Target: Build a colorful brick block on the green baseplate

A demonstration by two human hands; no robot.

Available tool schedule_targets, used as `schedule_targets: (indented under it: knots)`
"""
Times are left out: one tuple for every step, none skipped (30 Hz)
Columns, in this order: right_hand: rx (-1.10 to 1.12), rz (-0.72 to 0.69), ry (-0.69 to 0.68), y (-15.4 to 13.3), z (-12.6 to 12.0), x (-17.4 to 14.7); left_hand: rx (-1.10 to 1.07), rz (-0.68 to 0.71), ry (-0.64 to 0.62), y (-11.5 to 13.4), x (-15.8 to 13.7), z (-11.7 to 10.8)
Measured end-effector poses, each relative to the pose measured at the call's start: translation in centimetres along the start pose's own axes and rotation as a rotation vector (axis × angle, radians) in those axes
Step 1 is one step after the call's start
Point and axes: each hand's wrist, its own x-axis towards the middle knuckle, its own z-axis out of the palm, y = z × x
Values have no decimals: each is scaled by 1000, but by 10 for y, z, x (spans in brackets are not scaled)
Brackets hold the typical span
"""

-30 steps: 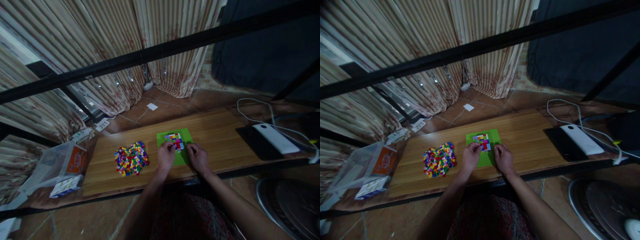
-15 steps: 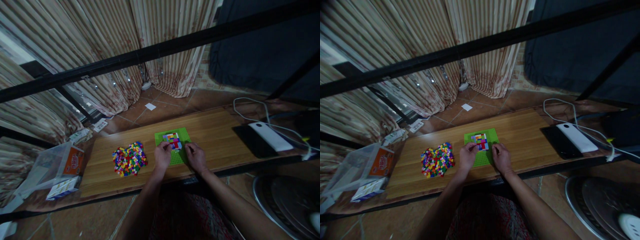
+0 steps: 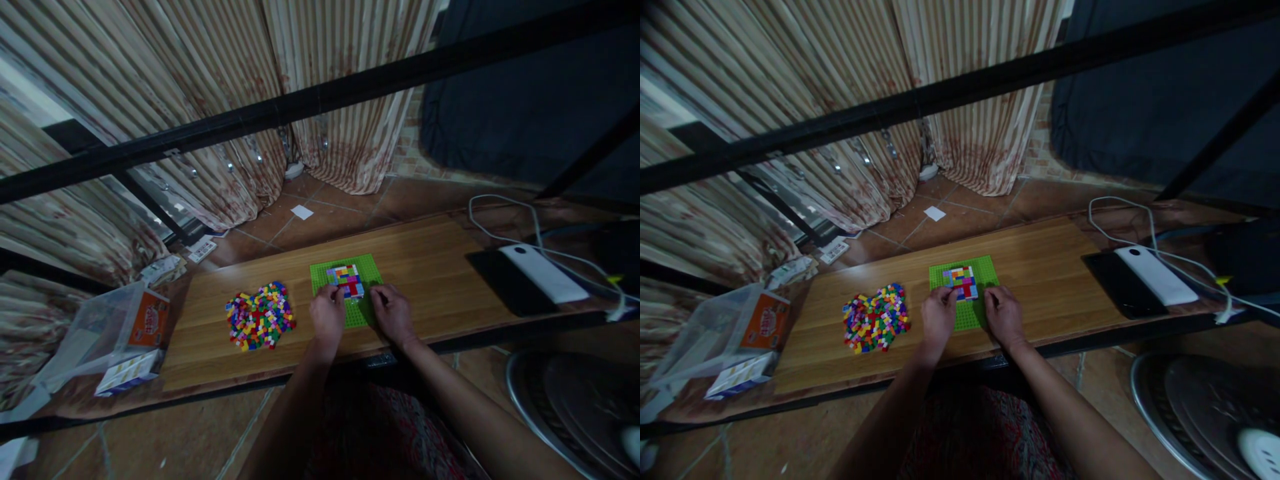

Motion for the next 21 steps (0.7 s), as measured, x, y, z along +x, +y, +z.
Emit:
schedule_targets:
  knots:
    - [0,-1,-1,0,0,0,-2,16,-2,-1,-1,-1]
    - [0,-1,0,0,0,0,-5,32,-6,-1,-2,-1]
    - [0,0,1,0,0,0,-6,41,-9,-1,-2,-2]
    - [0,-1,2,0,0,0,-4,44,-13,-1,-3,-2]
    - [-1,-2,3,0,0,0,0,42,-16,-1,-3,-3]
    - [-1,-3,5,1,0,0,5,35,-20,0,-4,-3]
    - [1,-5,4,1,0,0,11,24,-23,0,-4,-3]
    - [3,-6,1,2,0,0,18,10,-25,1,-3,-3]
    - [5,-7,-1,2,0,0,24,-7,-26,2,-2,-3]
    - [5,-6,-5,2,0,0,30,-27,-27,3,-1,-3]
    - [5,-6,-8,2,0,0,35,-51,-27,4,0,-3]
    - [3,-7,-11,3,0,-1,41,-76,-28,5,2,-3]
    - [2,-8,-13,3,0,-1,43,-101,-32,6,4,-3]
    - [-1,-9,-13,2,0,-1,42,-125,-39,6,6,-3]
    - [-2,-10,-14,2,0,-1,36,-150,-47,7,9,-3]
    - [-5,-11,-17,2,0,-1,24,-172,-61,7,11,-4]
    - [-9,-11,-20,2,0,-1,8,-189,-75,8,13,-5]
    - [-15,-11,-23,2,0,-1,-8,-205,-89,8,15,-5]
    - [-22,-10,-26,2,0,-1,-21,-219,-101,9,17,-6]
    - [-26,-9,-30,2,0,-1,-30,-232,-111,9,18,-7]
    - [-29,-7,-34,2,0,-1,-34,-244,-122,10,19,-7]
